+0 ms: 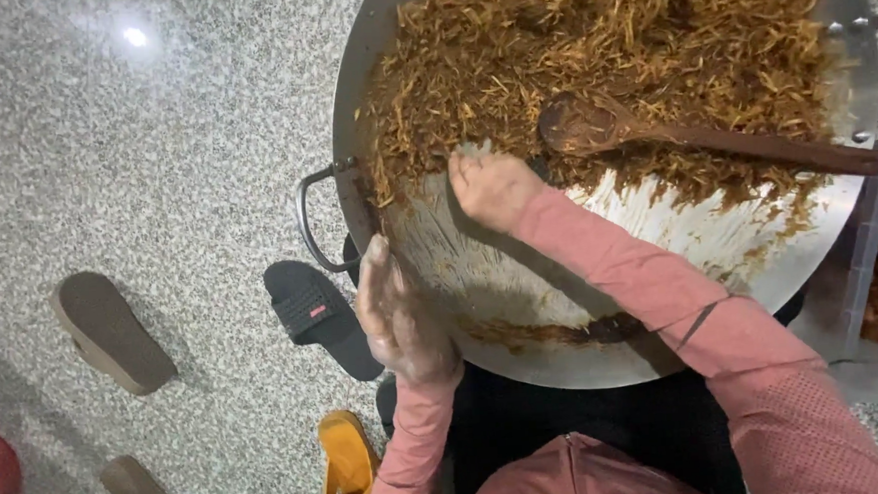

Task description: Shaping a shredded food mixture into small balls using a spoon and hands while sitting on the floor.

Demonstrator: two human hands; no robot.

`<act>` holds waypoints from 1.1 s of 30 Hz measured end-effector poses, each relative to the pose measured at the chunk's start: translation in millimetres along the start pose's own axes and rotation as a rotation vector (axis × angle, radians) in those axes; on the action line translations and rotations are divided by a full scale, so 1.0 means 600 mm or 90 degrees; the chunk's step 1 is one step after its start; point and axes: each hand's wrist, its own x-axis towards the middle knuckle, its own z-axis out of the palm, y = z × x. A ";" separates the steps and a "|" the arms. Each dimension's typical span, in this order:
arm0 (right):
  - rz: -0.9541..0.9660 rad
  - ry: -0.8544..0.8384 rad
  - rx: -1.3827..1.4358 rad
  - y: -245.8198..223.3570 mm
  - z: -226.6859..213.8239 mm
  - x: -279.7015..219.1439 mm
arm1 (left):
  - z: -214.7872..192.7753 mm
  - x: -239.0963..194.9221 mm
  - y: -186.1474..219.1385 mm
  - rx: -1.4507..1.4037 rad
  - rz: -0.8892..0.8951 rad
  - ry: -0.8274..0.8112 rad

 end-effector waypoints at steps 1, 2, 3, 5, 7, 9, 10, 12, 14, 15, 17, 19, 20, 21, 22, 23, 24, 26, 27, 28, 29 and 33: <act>-0.006 0.000 0.009 -0.011 0.005 -0.001 | -0.001 -0.002 -0.004 -0.033 0.004 0.016; -0.010 0.000 0.016 -0.022 0.009 -0.002 | -0.002 -0.005 -0.008 -0.068 0.009 0.030; -0.008 -0.002 0.014 -0.023 -0.002 -0.006 | -0.004 -0.004 -0.009 -0.069 0.008 0.028; -0.017 -0.010 0.041 -0.023 -0.023 -0.015 | -0.007 -0.004 -0.014 -0.095 0.036 0.019; -0.001 -0.062 0.110 -0.030 -0.050 -0.047 | -0.003 -0.002 -0.008 -0.097 0.028 0.028; 0.012 -0.114 0.176 -0.026 -0.068 -0.056 | 0.001 -0.001 -0.005 -0.101 0.023 0.038; 0.040 -0.080 0.214 -0.019 -0.074 -0.051 | 0.003 0.000 -0.004 -0.105 0.022 0.044; 0.068 -0.043 0.253 -0.007 -0.070 -0.027 | 0.005 -0.001 -0.003 -0.108 0.023 0.049; 0.102 -0.009 0.155 0.001 -0.050 0.013 | 0.002 -0.003 -0.003 -0.088 -0.006 0.050; 0.103 -0.005 0.155 -0.003 -0.067 0.029 | 0.000 -0.002 -0.005 -0.087 -0.003 0.048; 0.043 -0.230 0.153 -0.009 -0.104 0.052 | -0.002 -0.004 -0.009 -0.101 0.000 0.054; 0.020 -0.242 0.129 -0.021 -0.109 0.041 | -0.005 -0.008 -0.012 -0.118 -0.012 0.061; -0.001 -0.250 0.104 -0.025 -0.110 0.039 | -0.007 -0.006 -0.015 -0.133 -0.019 0.064; 0.003 -0.246 0.099 -0.028 -0.125 0.031 | -0.009 -0.005 -0.010 -0.137 -0.016 0.060; 0.019 -0.314 0.179 -0.031 -0.140 0.023 | -0.012 -0.005 -0.005 -0.113 -0.036 0.046; 0.035 -0.382 0.259 -0.035 -0.154 0.014 | -0.015 -0.006 -0.001 -0.088 -0.056 0.032; 0.034 -0.380 0.258 -0.041 -0.152 -0.010 | -0.011 -0.003 0.002 -0.089 -0.054 0.033; 0.293 -0.404 0.539 -0.054 -0.149 -0.064 | -0.004 0.000 0.009 -0.101 -0.059 0.066; 0.293 -0.407 0.539 -0.044 -0.190 -0.056 | -0.012 -0.008 -0.004 -0.100 -0.061 0.067; 0.385 -0.398 0.663 -0.029 -0.229 -0.044 | -0.018 -0.011 -0.018 -0.129 -0.069 0.060; 0.477 -0.384 0.787 -0.013 -0.270 -0.031 | -0.022 -0.013 -0.030 -0.157 -0.078 0.053; 0.584 -0.376 0.970 0.003 -0.343 -0.041 | -0.002 -0.030 -0.007 -0.197 -0.214 -0.035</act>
